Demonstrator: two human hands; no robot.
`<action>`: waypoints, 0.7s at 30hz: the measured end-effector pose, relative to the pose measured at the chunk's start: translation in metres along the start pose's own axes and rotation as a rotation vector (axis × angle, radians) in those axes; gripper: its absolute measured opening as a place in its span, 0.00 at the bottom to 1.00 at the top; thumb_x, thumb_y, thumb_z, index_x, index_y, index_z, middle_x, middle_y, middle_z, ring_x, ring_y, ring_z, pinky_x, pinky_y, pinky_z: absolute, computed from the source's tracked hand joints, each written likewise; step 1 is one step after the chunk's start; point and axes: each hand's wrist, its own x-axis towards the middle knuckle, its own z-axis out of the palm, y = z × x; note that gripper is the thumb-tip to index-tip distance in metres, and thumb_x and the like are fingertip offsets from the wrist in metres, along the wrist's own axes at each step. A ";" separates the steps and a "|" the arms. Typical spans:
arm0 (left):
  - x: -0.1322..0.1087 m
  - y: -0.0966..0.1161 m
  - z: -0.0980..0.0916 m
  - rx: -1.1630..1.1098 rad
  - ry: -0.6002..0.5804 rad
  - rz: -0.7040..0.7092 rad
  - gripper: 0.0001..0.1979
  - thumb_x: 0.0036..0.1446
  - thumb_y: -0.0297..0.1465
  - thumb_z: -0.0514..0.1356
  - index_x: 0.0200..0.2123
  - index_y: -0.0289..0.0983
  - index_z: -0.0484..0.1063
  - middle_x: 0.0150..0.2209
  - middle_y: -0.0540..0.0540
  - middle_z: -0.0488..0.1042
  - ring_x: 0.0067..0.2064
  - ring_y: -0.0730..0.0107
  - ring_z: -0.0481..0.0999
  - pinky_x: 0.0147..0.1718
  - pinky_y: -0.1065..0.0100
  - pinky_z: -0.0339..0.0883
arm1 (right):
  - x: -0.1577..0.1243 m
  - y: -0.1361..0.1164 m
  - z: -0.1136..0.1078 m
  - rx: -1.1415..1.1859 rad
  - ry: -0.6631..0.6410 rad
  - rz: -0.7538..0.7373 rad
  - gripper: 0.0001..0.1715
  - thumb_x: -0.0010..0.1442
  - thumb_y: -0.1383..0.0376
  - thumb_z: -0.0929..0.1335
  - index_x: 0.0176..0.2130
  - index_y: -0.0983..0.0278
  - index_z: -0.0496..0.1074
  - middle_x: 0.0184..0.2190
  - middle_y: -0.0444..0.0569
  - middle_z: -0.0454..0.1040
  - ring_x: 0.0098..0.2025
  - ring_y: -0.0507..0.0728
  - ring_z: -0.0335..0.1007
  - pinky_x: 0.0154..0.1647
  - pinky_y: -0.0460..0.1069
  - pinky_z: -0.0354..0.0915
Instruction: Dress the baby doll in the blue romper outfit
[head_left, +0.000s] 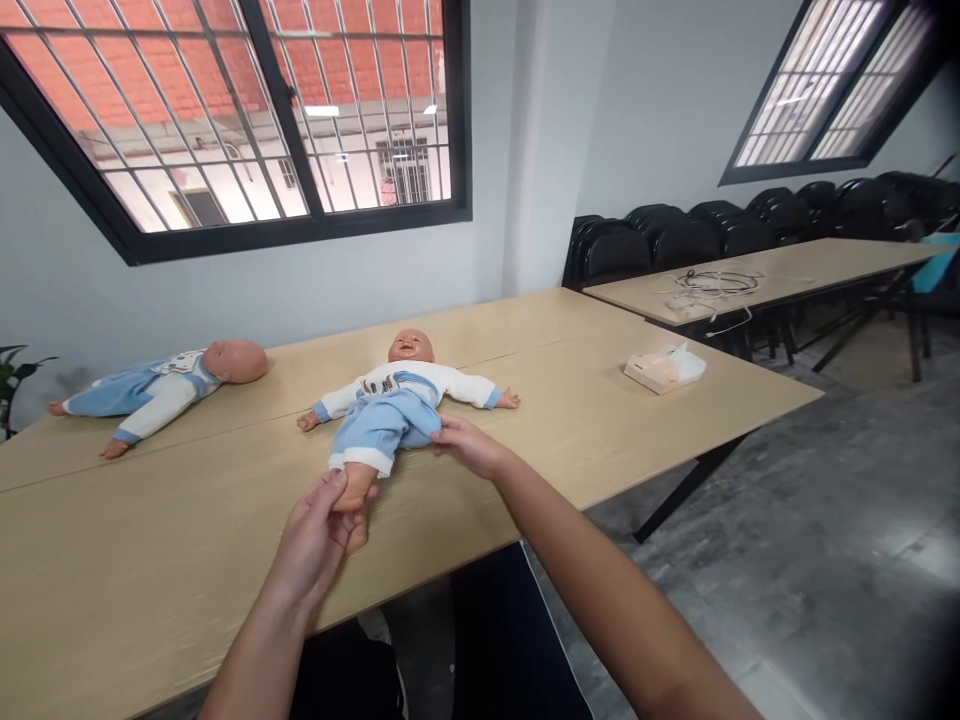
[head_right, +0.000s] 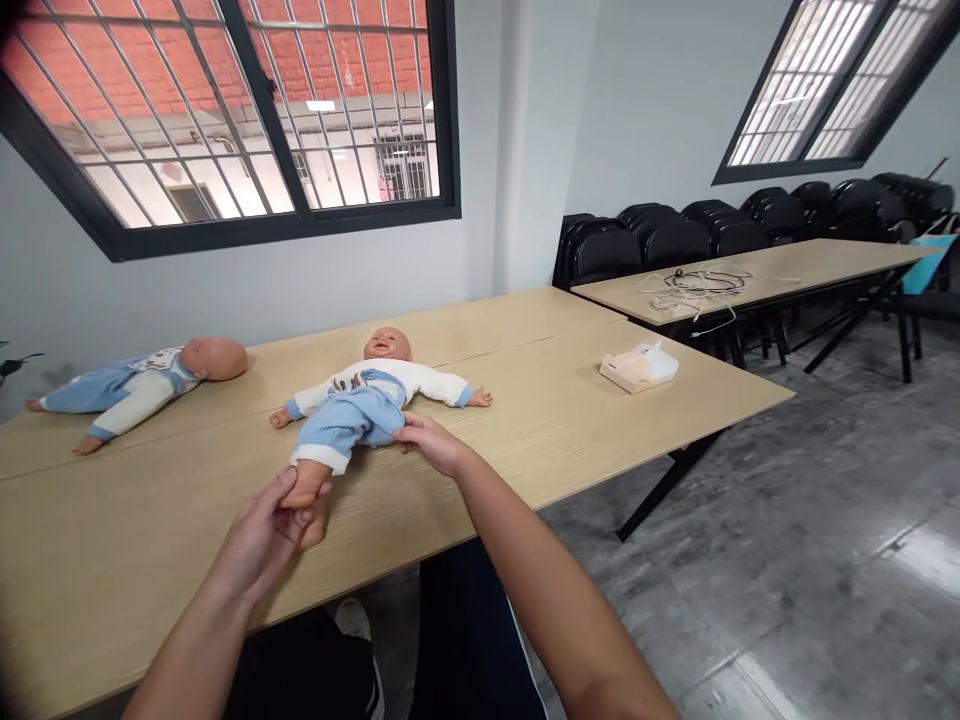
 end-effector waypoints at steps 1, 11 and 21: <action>0.001 0.000 -0.002 -0.011 0.007 0.002 0.16 0.55 0.35 0.74 0.41 0.32 0.77 0.40 0.46 0.78 0.40 0.66 0.84 0.24 0.79 0.72 | -0.001 0.000 -0.002 0.046 -0.008 0.007 0.12 0.55 0.60 0.73 0.40 0.61 0.73 0.37 0.46 0.73 0.38 0.55 0.65 0.42 0.50 0.60; 0.003 0.006 -0.019 -0.034 0.077 0.034 0.11 0.57 0.34 0.71 0.37 0.32 0.76 0.32 0.49 0.77 0.31 0.73 0.80 0.30 0.78 0.75 | 0.005 -0.004 -0.022 0.060 -0.006 0.108 0.11 0.51 0.62 0.69 0.37 0.61 0.67 0.30 0.44 0.67 0.32 0.53 0.62 0.32 0.47 0.57; -0.010 0.015 -0.045 0.151 0.255 0.092 0.14 0.55 0.38 0.72 0.35 0.33 0.77 0.35 0.47 0.79 0.36 0.67 0.82 0.37 0.69 0.79 | 0.015 -0.008 -0.051 -0.430 0.296 0.020 0.07 0.58 0.61 0.71 0.36 0.61 0.69 0.29 0.43 0.71 0.30 0.54 0.62 0.35 0.49 0.61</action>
